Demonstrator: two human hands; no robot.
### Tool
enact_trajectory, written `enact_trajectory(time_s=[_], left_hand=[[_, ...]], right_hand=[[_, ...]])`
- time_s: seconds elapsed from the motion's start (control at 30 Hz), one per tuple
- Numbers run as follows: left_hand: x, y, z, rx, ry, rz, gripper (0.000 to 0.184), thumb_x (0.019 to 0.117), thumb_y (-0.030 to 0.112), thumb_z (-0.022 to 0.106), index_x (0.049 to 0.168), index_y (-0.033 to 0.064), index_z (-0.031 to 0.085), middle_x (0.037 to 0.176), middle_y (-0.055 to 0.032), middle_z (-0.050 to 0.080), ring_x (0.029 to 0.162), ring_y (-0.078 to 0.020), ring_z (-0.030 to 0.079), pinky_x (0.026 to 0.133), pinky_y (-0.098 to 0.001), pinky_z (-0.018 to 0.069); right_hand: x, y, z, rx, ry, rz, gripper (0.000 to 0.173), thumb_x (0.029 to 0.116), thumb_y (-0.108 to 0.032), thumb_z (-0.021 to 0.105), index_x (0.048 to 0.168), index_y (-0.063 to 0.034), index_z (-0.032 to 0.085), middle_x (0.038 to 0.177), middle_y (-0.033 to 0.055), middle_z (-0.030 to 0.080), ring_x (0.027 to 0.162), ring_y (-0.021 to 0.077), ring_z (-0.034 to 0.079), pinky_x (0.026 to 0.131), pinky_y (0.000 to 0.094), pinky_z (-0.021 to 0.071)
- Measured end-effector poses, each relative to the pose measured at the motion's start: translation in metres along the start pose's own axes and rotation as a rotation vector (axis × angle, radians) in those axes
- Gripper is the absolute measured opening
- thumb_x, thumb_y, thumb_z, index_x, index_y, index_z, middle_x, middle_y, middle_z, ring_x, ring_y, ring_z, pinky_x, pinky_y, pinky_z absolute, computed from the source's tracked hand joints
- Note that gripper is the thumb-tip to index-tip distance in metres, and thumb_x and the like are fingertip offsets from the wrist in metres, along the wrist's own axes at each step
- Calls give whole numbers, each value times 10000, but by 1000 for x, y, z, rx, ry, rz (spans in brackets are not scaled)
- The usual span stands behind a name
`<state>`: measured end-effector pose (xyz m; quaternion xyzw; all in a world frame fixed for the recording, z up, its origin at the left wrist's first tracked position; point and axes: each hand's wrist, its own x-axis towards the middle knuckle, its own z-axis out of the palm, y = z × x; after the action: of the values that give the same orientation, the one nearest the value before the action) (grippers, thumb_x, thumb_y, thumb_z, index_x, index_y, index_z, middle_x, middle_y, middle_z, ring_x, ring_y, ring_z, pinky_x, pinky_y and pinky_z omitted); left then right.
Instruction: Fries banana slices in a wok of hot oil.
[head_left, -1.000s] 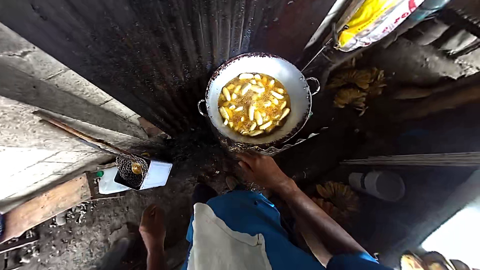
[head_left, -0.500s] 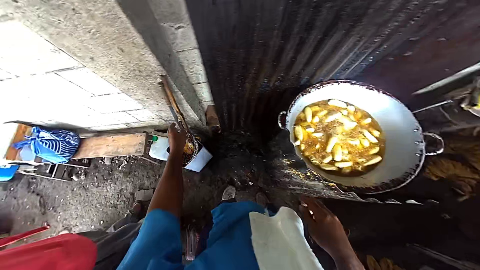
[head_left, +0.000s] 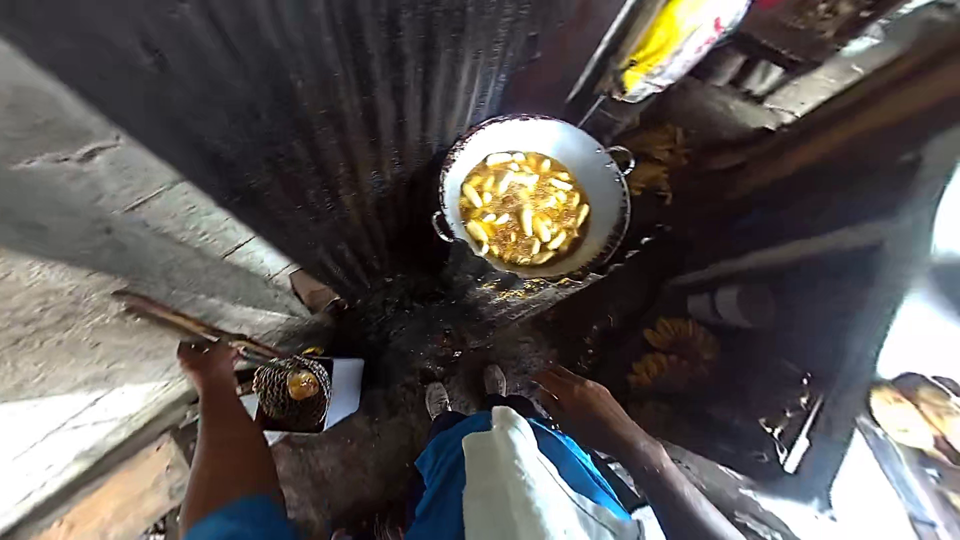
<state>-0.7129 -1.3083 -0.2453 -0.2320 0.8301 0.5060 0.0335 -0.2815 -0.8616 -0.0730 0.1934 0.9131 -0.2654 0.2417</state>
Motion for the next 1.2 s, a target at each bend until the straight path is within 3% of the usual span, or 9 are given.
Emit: enact_trajectory(time_s=[0.2,0.37,0.57,0.67,0.77,0.9,1.0,1.1,1.2], left_hand=[[-8,0,0,395,87,92,470,915,180,691,1327,-21,589,1248,-249,655,1155,-381,643,997,-585,496],[-75,-5,10,463,136,135,490,935,217,661,1343,-38,572,1245,-281,649,1186,-422,625,1007,-611,483],[-208,63,56,601,-149,491,447,945,184,659,1308,-68,591,1226,-317,643,1150,-495,624,967,-693,467],[-275,95,85,614,-270,788,376,894,124,667,1221,-62,660,1167,-309,674,1035,-505,671,850,-718,504],[-328,122,110,636,-365,993,310,870,111,662,1154,-8,698,1091,-255,712,943,-456,708,762,-671,542],[-373,146,126,785,-708,1076,323,913,120,622,1220,46,689,1128,-187,720,1002,-385,710,830,-613,563],[-420,166,142,988,-1001,1136,359,960,145,571,1306,71,635,1238,-189,674,1092,-384,675,889,-587,542],[-468,181,155,1016,-1162,1312,333,935,113,579,1259,47,621,1158,-219,676,1013,-404,687,826,-578,549],[-513,191,161,1050,-1259,1486,243,971,68,540,1194,-1,607,1099,-246,666,964,-416,682,806,-559,541]], right_hand=[[12,-10,4,0,7,-70,387,1084,-312,433,1366,-137,632,1276,164,664,1095,361,685,890,578,551],[13,0,3,55,81,-132,378,1080,-305,437,1342,-130,646,1253,153,673,1064,345,695,863,559,565],[3,16,-11,402,372,-200,367,1066,-278,484,1300,-73,678,1203,124,709,1078,230,697,962,448,561],[-3,24,-26,798,425,-147,392,1082,-302,477,1330,-45,636,1166,86,718,946,141,721,855,333,615],[-17,40,-37,1092,399,-70,416,1094,-317,435,1359,-43,604,1157,101,723,910,207,738,775,376,638],[-33,61,-33,1257,413,-39,489,1102,-355,355,1392,-27,572,1204,158,710,955,288,738,762,430,642],[-53,74,-39,1308,295,-81,647,1084,-505,271,1405,-19,552,1221,156,703,968,280,733,744,422,637],[-72,87,-40,1362,-22,-172,764,1021,-680,336,1437,-70,534,1199,148,705,876,255,739,685,394,640],[-88,97,-39,1478,-337,-247,617,1014,-571,480,1484,-172,490,1220,179,684,760,247,725,610,365,625]])
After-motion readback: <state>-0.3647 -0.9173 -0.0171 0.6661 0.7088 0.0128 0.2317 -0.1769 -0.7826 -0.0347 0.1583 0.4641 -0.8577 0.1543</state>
